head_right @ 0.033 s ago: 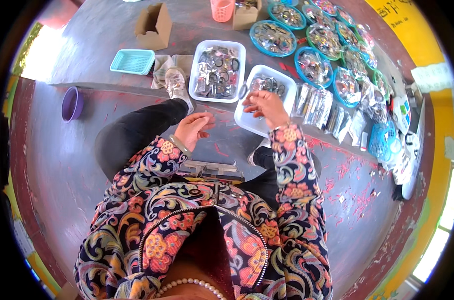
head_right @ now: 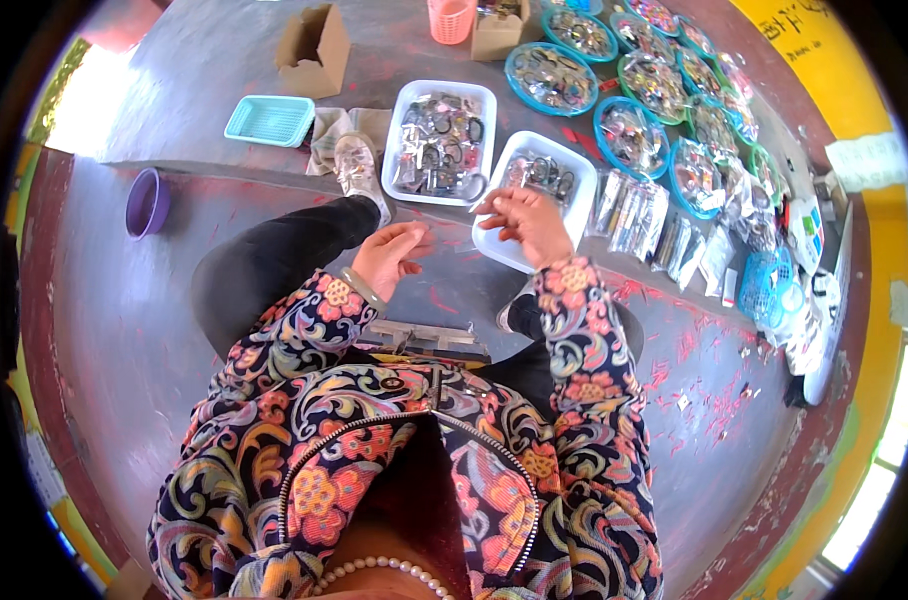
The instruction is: The person sits on the floor and repeatedly picks up small hair accessories from a white tray, places them into clear plastic bags, and sets the packaged items aside. The task involves handling small objects one by one and organizing them into bags.
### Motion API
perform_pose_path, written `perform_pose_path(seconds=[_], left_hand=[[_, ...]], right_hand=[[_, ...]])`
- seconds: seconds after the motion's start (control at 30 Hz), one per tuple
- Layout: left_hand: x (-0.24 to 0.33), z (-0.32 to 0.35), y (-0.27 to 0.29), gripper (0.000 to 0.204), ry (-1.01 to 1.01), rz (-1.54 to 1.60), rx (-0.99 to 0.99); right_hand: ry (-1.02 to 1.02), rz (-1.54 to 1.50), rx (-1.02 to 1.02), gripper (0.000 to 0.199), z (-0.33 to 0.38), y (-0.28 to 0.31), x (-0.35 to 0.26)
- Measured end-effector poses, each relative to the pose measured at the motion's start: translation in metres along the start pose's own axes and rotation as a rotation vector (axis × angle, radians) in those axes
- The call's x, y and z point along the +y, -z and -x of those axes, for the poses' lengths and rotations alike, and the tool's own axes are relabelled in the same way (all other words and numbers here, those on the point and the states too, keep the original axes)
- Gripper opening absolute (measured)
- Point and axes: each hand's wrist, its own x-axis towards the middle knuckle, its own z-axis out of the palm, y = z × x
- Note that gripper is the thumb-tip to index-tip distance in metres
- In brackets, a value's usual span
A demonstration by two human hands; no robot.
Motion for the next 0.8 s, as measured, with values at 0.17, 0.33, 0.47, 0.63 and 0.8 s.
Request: perform_pose_path(seconds=[0.17, 0.33, 0.47, 0.63, 0.8], left_hand=[[0.012, -0.002, 0.004, 0.024, -0.073, 0.239, -0.062], [0.011, -0.011, 0.018, 0.019, -0.140, 0.254, -0.011], [0.006, -0.011, 0.015, 0.017, -0.174, 0.200, -0.015], [0.013, -0.003, 0.007, 0.015, -0.149, 0.239, -0.044], [0.008, -0.009, 0.011, 0.013, -0.126, 0.184, 0.050]], right_hand=[[-0.017, -0.203, -0.097, 0.015, 0.002, -0.046, 0.029], [-0.058, -0.072, -0.160, 0.019, 0.001, -0.055, 0.027], [-0.009, 0.050, -0.150, 0.019, -0.003, -0.052, 0.026], [0.010, 0.097, -0.094, 0.017, -0.004, -0.052, 0.031], [0.025, 0.210, -0.110, 0.021, -0.004, -0.055, 0.034]])
